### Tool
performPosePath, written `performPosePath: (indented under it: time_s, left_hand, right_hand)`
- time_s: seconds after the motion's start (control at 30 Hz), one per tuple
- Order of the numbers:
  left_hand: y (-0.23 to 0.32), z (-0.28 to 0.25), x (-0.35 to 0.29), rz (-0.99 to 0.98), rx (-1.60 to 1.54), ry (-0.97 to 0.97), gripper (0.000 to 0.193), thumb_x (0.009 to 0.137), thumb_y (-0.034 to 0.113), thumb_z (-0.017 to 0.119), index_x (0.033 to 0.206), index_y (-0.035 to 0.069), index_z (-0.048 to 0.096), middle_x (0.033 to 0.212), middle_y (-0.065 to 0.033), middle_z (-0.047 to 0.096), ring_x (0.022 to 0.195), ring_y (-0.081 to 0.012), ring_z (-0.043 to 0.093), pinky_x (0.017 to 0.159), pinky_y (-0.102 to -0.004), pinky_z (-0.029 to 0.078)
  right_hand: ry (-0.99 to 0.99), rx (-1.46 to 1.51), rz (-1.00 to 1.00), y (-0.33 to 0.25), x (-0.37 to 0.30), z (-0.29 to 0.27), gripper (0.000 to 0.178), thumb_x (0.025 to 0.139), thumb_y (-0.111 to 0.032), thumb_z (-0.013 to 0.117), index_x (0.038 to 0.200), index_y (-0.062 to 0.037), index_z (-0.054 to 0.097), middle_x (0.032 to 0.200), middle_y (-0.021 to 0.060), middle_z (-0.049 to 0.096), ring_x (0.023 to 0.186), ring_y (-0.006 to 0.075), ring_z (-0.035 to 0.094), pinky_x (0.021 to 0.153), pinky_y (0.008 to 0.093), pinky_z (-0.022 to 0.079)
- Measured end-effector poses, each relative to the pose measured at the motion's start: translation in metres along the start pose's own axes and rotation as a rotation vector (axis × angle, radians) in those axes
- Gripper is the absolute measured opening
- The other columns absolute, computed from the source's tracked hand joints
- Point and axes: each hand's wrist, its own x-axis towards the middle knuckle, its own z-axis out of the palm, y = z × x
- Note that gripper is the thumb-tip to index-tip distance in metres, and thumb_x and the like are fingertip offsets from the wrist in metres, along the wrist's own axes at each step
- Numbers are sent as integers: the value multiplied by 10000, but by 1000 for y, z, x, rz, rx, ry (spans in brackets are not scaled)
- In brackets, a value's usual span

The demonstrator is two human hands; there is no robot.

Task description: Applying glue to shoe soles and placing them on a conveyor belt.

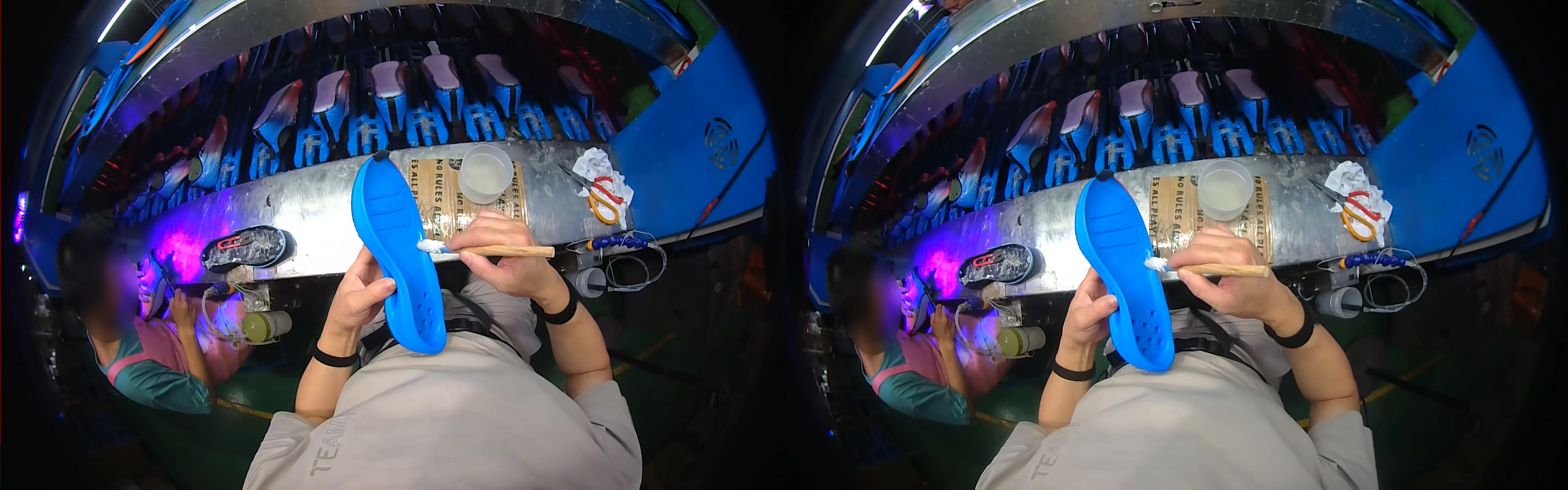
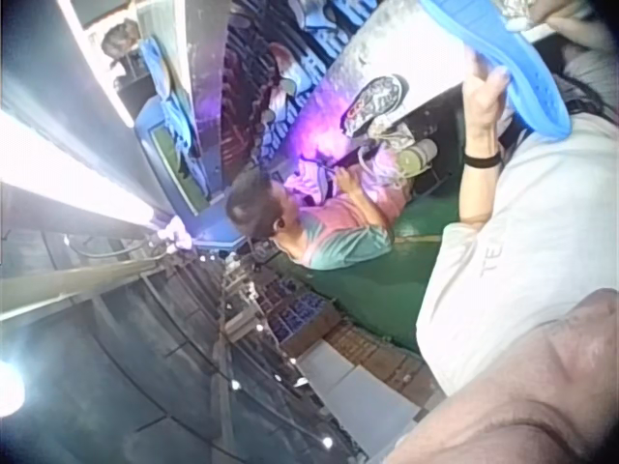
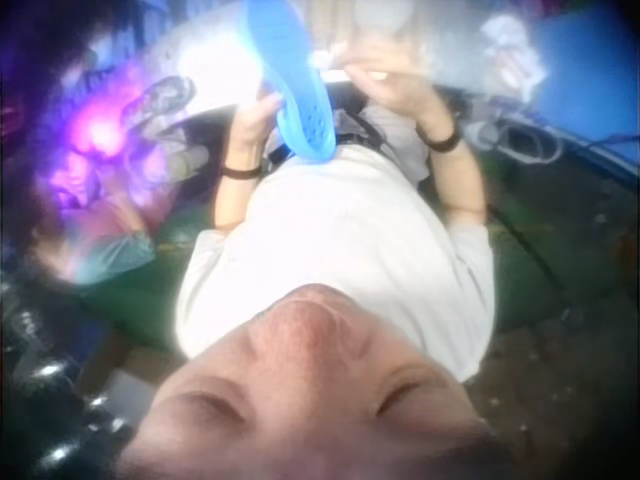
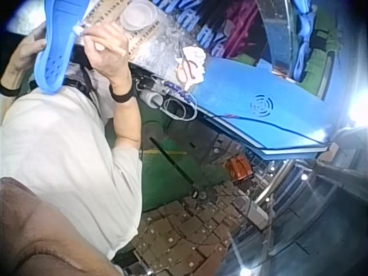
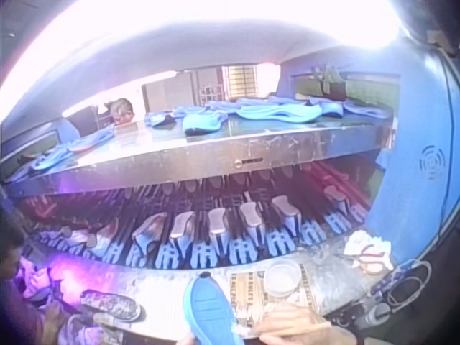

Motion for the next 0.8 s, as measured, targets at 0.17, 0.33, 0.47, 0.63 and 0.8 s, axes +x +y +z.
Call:
performPosePath:
  time_s: [0.17, 0.33, 0.47, 0.63, 0.8]
  left_hand:
    - [3, -3, 1, 14, 22, 5, 863, 873, 162, 724, 1568, -2, 240, 1497, -180, 458, 1373, -300, 483, 1146, -454, 394]
    - [7, -6, 2, 9, 36, 12, 866, 878, 178, 720, 1571, -1, 232, 1493, -186, 462, 1367, -300, 491, 1144, -454, 398]
    - [10, -5, 5, 25, 34, 17, 855, 885, 190, 712, 1570, 5, 234, 1480, -190, 476, 1351, -305, 509, 1136, -456, 408]
    - [9, -10, 6, 43, 19, 26, 816, 907, 174, 675, 1569, 10, 228, 1455, -197, 498, 1331, -313, 530, 1114, -457, 440]
    - [9, -27, 4, 69, -127, 29, 741, 982, 269, 578, 1571, 0, 216, 1442, -243, 496, 1272, -335, 572, 1049, -453, 518]
  right_hand:
    - [-44, -20, 10, -14, 0, -2, 109, 813, -42, 700, 920, -28, 719, 837, 97, 698, 782, 266, 650, 763, 379, 490]
    - [-68, -25, 8, -20, -2, -2, 106, 808, -48, 704, 912, -31, 715, 794, 84, 672, 760, 266, 632, 741, 375, 479]
    - [-90, -18, 6, -22, -3, -2, 102, 808, -51, 697, 908, -37, 714, 757, 82, 641, 719, 267, 601, 713, 376, 463]
    - [-112, 28, 16, -21, -5, -4, 114, 822, -56, 687, 927, -26, 719, 744, 78, 644, 708, 257, 601, 707, 373, 468]
    - [281, 268, 103, -10, -22, -16, 209, 902, -106, 648, 1053, 22, 717, 897, 89, 694, 776, 164, 615, 716, 293, 488]
